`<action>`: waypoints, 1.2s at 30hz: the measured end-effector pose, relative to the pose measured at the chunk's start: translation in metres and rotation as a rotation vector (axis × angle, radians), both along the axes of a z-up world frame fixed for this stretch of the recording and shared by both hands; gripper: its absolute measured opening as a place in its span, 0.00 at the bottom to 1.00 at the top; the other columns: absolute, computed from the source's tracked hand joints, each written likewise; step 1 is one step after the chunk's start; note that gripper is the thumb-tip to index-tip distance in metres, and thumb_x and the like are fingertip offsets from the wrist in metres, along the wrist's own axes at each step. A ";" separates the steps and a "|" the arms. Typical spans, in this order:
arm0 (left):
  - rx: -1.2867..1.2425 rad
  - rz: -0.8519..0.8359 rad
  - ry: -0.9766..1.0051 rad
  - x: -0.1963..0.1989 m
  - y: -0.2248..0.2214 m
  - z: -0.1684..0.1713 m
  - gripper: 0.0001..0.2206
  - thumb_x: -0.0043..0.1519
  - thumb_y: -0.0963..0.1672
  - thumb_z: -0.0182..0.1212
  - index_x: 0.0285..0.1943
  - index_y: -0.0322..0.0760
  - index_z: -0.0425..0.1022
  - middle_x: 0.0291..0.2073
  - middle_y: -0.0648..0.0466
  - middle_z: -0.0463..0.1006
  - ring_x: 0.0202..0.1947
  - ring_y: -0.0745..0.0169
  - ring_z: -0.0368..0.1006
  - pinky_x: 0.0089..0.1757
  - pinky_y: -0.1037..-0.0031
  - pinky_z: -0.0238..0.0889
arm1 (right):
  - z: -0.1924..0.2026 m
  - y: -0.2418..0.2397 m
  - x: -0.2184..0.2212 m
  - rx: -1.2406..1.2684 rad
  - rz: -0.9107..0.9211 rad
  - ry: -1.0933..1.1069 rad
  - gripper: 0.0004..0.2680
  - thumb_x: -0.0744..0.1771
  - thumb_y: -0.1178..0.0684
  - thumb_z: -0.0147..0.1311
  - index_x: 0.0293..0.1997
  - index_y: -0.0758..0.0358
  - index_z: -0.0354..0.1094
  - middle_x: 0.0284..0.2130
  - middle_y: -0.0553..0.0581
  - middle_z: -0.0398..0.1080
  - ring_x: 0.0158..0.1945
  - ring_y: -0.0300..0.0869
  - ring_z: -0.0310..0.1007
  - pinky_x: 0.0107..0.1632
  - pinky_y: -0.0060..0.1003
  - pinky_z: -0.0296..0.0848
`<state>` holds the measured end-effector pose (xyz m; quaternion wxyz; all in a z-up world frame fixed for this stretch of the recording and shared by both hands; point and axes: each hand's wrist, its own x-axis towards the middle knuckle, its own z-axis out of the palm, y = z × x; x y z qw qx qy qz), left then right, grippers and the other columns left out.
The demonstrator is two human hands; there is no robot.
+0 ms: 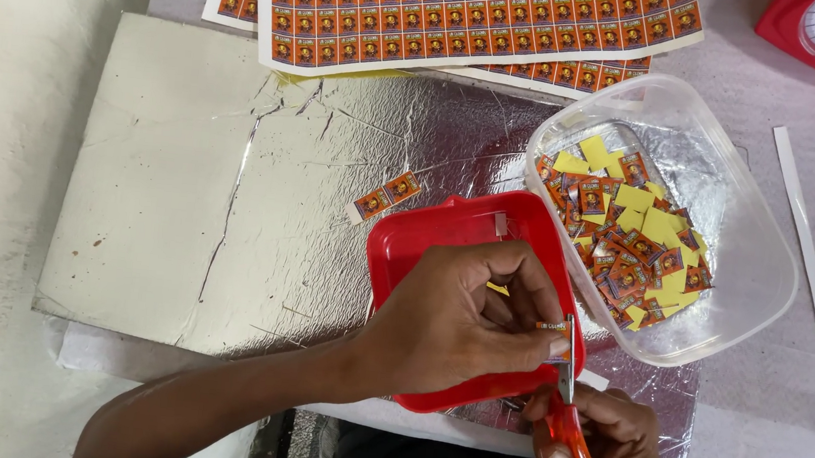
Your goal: Cutting individual small labels from a printed sheet using scissors
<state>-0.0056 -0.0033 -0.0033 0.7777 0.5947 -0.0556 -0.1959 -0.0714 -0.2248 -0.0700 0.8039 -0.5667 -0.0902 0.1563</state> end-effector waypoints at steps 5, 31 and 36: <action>-0.044 0.115 0.010 0.007 0.002 -0.005 0.08 0.58 0.40 0.70 0.41 0.35 0.74 0.33 0.54 0.79 0.31 0.74 0.76 0.35 0.86 0.73 | 0.010 0.004 0.001 0.035 -0.007 0.003 0.16 0.63 0.49 0.68 0.37 0.81 0.73 0.12 0.56 0.65 0.11 0.35 0.61 0.12 0.27 0.61; -0.123 0.095 0.156 0.014 0.018 0.022 0.08 0.55 0.37 0.71 0.39 0.30 0.76 0.32 0.48 0.77 0.32 0.63 0.79 0.34 0.66 0.86 | 0.008 -0.002 0.004 -0.065 0.076 -0.007 0.17 0.61 0.47 0.70 0.36 0.78 0.79 0.17 0.56 0.72 0.11 0.34 0.66 0.13 0.26 0.58; -0.124 0.055 0.188 0.019 0.028 0.026 0.10 0.55 0.38 0.71 0.41 0.30 0.75 0.32 0.46 0.80 0.32 0.56 0.82 0.31 0.58 0.87 | 0.001 -0.003 0.002 0.016 0.054 -0.014 0.17 0.63 0.49 0.68 0.37 0.81 0.74 0.12 0.56 0.69 0.11 0.34 0.63 0.14 0.26 0.56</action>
